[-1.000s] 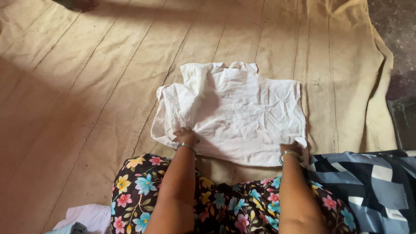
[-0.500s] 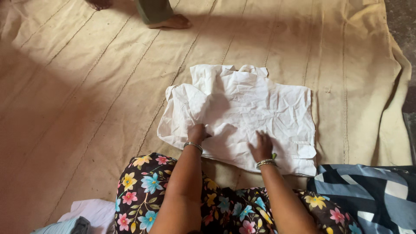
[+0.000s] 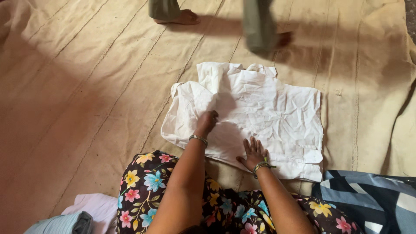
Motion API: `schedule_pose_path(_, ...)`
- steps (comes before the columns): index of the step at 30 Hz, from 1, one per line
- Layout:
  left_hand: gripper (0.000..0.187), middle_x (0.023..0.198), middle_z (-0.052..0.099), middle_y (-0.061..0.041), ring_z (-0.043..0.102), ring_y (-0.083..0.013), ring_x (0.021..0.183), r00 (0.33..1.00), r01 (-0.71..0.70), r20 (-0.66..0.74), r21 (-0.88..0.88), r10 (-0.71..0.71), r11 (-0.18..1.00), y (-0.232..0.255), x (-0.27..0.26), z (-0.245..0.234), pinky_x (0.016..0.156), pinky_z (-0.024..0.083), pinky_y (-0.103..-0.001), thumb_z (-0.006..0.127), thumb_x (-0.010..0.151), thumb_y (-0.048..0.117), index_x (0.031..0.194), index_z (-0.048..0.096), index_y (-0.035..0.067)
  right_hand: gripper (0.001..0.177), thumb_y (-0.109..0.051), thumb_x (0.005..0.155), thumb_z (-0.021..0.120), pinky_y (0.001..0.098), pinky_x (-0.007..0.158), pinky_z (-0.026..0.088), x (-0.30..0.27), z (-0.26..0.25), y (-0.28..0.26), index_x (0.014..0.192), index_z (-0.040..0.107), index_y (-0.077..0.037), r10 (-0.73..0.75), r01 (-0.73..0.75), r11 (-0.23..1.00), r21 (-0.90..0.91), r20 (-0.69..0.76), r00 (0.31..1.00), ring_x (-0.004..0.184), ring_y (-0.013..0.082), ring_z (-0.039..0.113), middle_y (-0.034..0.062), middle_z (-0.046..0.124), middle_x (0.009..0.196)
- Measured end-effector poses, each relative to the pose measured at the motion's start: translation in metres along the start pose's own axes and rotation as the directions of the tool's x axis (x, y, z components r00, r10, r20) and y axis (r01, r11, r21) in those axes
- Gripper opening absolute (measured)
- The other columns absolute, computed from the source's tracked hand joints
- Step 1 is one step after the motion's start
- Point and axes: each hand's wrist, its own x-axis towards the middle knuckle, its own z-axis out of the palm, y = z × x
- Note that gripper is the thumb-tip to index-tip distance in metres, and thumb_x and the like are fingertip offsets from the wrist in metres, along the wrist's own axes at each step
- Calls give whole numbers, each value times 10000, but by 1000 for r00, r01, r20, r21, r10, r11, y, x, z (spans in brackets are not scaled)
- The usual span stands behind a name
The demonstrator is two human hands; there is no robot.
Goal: The person folds a white shirt on a floor mat and then places it into a bag.
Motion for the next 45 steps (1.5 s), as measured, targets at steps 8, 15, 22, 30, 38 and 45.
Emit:
schedule_pose_path(8, 785, 1279, 666, -147, 646, -346, 1166, 853, -5, 521, 44, -19, 999, -16, 19, 22, 970, 532, -437, 894, 623, 210, 1348, 594, 168, 1064, -820, 891, 434, 681, 1212, 23, -6, -7, -5, 1636, -132, -313, 10, -12, 999, 32, 38, 999, 1574, 311, -198, 38, -236, 1716)
schedule_pose_path(15, 563, 850, 754, -144, 692, -265, 741, 809, -93, 587, 178, -30, 980, -22, 56, 20, 701, 546, -393, 826, 791, 549, 999, 805, 26, 1080, -788, 886, 487, 706, 1193, 15, -8, -10, -7, 1644, -114, -307, 29, -31, 999, 44, 44, 999, 1577, 320, -190, 59, -217, 1726)
schedule_pose_path(22, 614, 796, 623, -70, 563, -213, 684, 636, 209, 752, 46, -171, 977, -16, 68, -27, 605, 503, -376, 904, 714, 477, 1075, 758, 1, 1078, -792, 887, 480, 679, 1207, -4, -14, -14, -9, 1640, -122, -308, 26, -29, 998, 63, 44, 999, 1573, 309, -202, 47, -226, 1717)
schedule_pose_path(30, 236, 1067, 716, -159, 688, -364, 979, 965, -173, 233, 212, 122, 962, -32, 64, 26, 853, 555, -434, 724, 807, 112, 1041, 721, 83, 1074, -793, 897, 470, 678, 1206, -11, -15, -18, -12, 1642, -113, -283, 36, -38, 998, 41, 55, 998, 1571, 316, -221, 45, -237, 1714)
schedule_pose_path(38, 132, 1077, 719, -178, 681, -397, 1004, 924, -282, -179, 279, 338, 918, 1, 41, -6, 855, 553, -478, 575, 953, 30, 1023, 685, 54, 1067, -805, 906, 435, 692, 1198, 7, -8, -6, -5, 1634, -148, -285, 5, -7, 999, 32, 55, 998, 1563, 320, -237, 48, -269, 1704)
schedule_pose_path(45, 375, 970, 788, -190, 772, -357, 931, 737, -302, 670, 447, -92, 842, 18, 66, -71, 832, 585, -436, 665, 947, 382, 937, 756, 18, 1051, -769, 916, 470, 697, 1199, 67, -2, -2, -4, 1636, -134, -298, 16, -16, 1000, 3, 44, 999, 1577, 325, -181, 49, -244, 1714)
